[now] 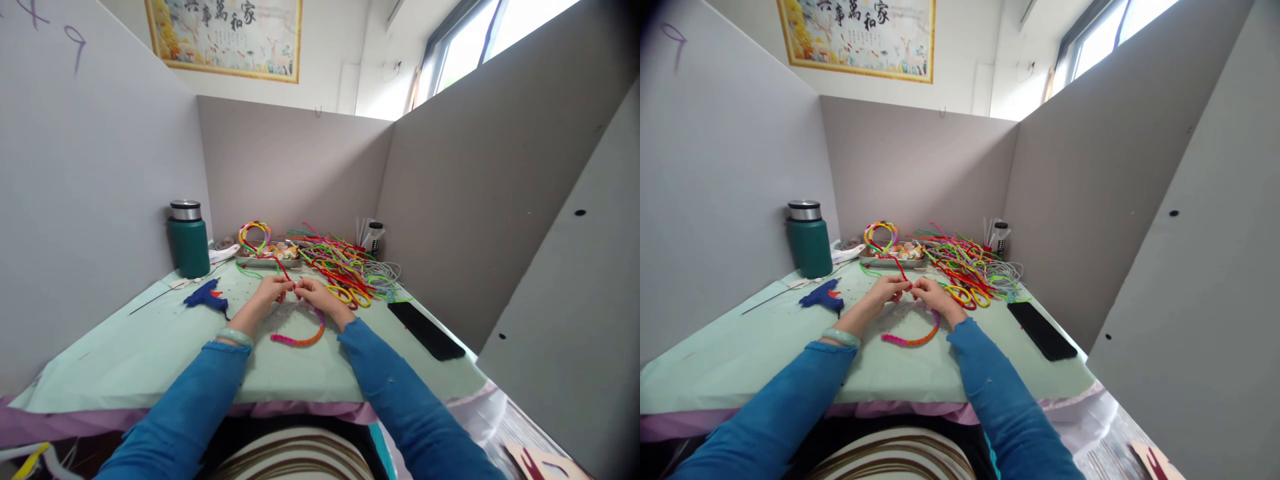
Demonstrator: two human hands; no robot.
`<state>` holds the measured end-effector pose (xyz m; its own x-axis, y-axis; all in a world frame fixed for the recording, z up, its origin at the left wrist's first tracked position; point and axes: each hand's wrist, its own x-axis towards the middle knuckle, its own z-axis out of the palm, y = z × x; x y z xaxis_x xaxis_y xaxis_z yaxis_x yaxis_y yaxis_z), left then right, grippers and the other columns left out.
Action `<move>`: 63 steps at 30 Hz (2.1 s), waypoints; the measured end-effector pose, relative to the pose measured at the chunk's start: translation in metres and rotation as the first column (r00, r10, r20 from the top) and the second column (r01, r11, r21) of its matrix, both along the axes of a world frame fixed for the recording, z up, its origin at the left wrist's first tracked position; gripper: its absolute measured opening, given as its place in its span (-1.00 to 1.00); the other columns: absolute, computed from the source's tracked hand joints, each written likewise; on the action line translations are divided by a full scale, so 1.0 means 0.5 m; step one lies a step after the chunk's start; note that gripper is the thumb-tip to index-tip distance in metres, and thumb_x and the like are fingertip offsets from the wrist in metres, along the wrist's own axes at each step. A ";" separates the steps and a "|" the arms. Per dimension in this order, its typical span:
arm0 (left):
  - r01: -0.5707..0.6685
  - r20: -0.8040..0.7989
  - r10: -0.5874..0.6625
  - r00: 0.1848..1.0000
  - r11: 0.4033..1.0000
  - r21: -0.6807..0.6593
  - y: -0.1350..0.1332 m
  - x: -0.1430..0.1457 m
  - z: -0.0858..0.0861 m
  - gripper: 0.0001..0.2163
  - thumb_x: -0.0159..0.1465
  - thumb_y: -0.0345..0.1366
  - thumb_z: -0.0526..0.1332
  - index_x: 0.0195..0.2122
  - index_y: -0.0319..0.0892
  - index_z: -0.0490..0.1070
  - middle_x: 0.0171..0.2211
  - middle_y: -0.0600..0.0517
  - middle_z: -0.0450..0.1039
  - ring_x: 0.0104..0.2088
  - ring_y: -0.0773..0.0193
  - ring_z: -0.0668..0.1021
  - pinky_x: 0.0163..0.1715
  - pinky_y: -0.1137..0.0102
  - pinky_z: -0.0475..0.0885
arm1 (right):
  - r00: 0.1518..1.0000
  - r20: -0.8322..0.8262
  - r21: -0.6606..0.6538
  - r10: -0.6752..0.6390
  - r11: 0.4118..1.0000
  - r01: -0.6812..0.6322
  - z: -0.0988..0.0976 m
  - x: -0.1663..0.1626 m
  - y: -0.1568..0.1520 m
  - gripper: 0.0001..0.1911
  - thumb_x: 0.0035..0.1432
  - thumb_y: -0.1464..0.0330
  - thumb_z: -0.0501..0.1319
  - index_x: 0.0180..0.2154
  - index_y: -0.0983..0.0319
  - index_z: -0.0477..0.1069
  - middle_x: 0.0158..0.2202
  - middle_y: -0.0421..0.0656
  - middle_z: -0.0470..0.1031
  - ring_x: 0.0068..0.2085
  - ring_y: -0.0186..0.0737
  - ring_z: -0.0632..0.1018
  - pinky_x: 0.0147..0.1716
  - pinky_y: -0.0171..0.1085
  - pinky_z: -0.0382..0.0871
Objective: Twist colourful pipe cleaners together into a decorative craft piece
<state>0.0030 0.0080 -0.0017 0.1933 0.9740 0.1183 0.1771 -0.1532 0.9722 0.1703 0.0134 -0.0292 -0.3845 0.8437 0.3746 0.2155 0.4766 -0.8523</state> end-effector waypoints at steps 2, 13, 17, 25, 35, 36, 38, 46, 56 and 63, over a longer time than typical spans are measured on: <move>-0.012 0.028 0.012 1.000 1.000 0.010 -0.001 0.000 0.001 -0.70 -0.05 -0.09 0.33 -0.52 -0.24 0.39 -0.69 0.14 0.25 -0.68 0.45 0.28 -0.63 0.47 0.19 | 1.000 -0.002 -0.006 -0.024 1.000 0.024 -0.001 -0.002 -0.001 -0.77 0.06 0.21 0.19 -0.43 0.26 0.33 -0.48 -0.24 0.36 -0.46 -0.37 0.32 -0.46 -0.38 0.18; -0.007 0.081 0.005 0.997 1.000 0.023 0.001 -0.003 0.002 -0.68 -0.03 -0.05 0.33 -0.51 -0.24 0.38 -0.70 0.16 0.23 -0.68 0.46 0.27 -0.64 0.48 0.16 | 0.996 -0.054 -0.056 -0.073 0.996 0.070 0.004 -0.006 -0.009 -0.84 0.02 0.28 0.18 -0.40 0.26 0.37 -0.49 -0.25 0.36 -0.52 -0.40 0.28 -0.49 -0.37 0.16; 0.036 0.097 -0.036 0.995 0.999 0.000 0.001 -0.001 0.002 -0.65 -0.07 -0.03 0.36 -0.50 -0.24 0.39 -0.65 0.16 0.26 -0.67 0.48 0.25 -0.64 0.49 0.15 | 0.993 -0.096 -0.068 -0.061 0.996 0.055 0.004 -0.006 -0.008 -0.77 0.05 0.20 0.18 -0.42 0.26 0.35 -0.57 -0.29 0.26 -0.56 -0.42 0.24 -0.56 -0.39 0.09; 0.029 0.022 -0.030 0.999 0.998 0.049 0.005 0.001 -0.003 -0.65 -0.03 -0.01 0.33 -0.52 -0.24 0.38 -0.69 0.15 0.23 -0.69 0.47 0.26 -0.65 0.48 0.17 | 0.986 -0.126 -0.033 -0.111 0.994 0.108 -0.005 -0.011 0.000 -0.83 0.02 0.26 0.17 -0.40 0.25 0.35 -0.49 -0.25 0.37 -0.48 -0.37 0.33 -0.47 -0.36 0.19; -0.020 0.019 0.020 1.000 1.000 0.019 -0.004 0.003 0.007 -0.69 -0.02 -0.08 0.34 -0.54 -0.24 0.36 -0.65 0.12 0.30 -0.70 0.48 0.26 -0.67 0.47 0.18 | 0.978 -0.001 0.192 -0.209 0.960 0.206 -0.013 -0.011 0.007 -0.81 0.12 0.24 0.12 -0.39 0.23 0.38 -0.48 -0.23 0.35 -0.42 -0.30 0.34 -0.39 -0.33 0.20; -0.022 0.021 0.021 1.000 1.000 0.011 -0.002 0.003 0.006 -0.71 -0.01 -0.10 0.34 -0.53 -0.24 0.37 -0.63 0.11 0.32 -0.70 0.48 0.26 -0.67 0.47 0.18 | 0.978 0.026 0.213 -0.207 0.957 0.197 -0.015 -0.011 0.007 -0.81 0.13 0.25 0.11 -0.39 0.23 0.38 -0.47 -0.22 0.36 -0.41 -0.30 0.34 -0.39 -0.33 0.20; -0.022 0.034 0.022 0.999 1.000 0.002 0.000 0.003 0.003 -0.74 0.00 -0.13 0.32 -0.52 -0.25 0.38 -0.59 0.10 0.35 -0.69 0.48 0.26 -0.67 0.47 0.18 | 0.978 0.059 0.230 -0.200 0.956 0.182 -0.017 -0.011 0.007 -0.81 0.13 0.27 0.10 -0.39 0.23 0.40 -0.45 -0.21 0.39 -0.40 -0.30 0.35 -0.38 -0.33 0.19; -0.041 -0.054 0.042 0.998 0.999 0.016 -0.006 0.004 0.001 -0.68 -0.02 -0.07 0.36 -0.54 -0.24 0.37 -0.73 0.15 0.23 -0.72 0.45 0.26 -0.69 0.48 0.15 | 0.967 0.064 0.222 -0.248 0.948 0.229 -0.011 -0.016 -0.003 -0.84 0.10 0.30 0.12 -0.38 0.24 0.42 -0.47 -0.21 0.42 -0.43 -0.30 0.39 -0.40 -0.34 0.20; -0.069 -0.162 0.061 0.985 0.997 -0.045 0.021 -0.002 -0.016 -0.65 0.01 -0.03 0.33 -0.58 -0.27 0.43 -0.79 0.10 0.23 -0.74 0.41 0.28 -0.69 0.46 0.16 | 0.954 0.081 0.279 -0.288 0.926 0.256 -0.015 -0.017 0.000 -0.88 0.11 0.34 0.13 -0.38 0.23 0.41 -0.44 -0.18 0.47 -0.40 -0.27 0.43 -0.38 -0.31 0.23; -0.108 -0.117 0.104 0.988 0.994 -0.022 0.014 -0.002 -0.010 -0.73 0.04 -0.15 0.30 -0.62 -0.25 0.39 -0.79 0.11 0.22 -0.74 0.43 0.26 -0.69 0.47 0.15 | 0.954 0.117 0.290 -0.277 0.928 0.234 -0.019 -0.016 0.002 -0.85 0.11 0.29 0.17 -0.29 0.23 0.41 -0.41 -0.18 0.49 -0.39 -0.27 0.45 -0.38 -0.32 0.23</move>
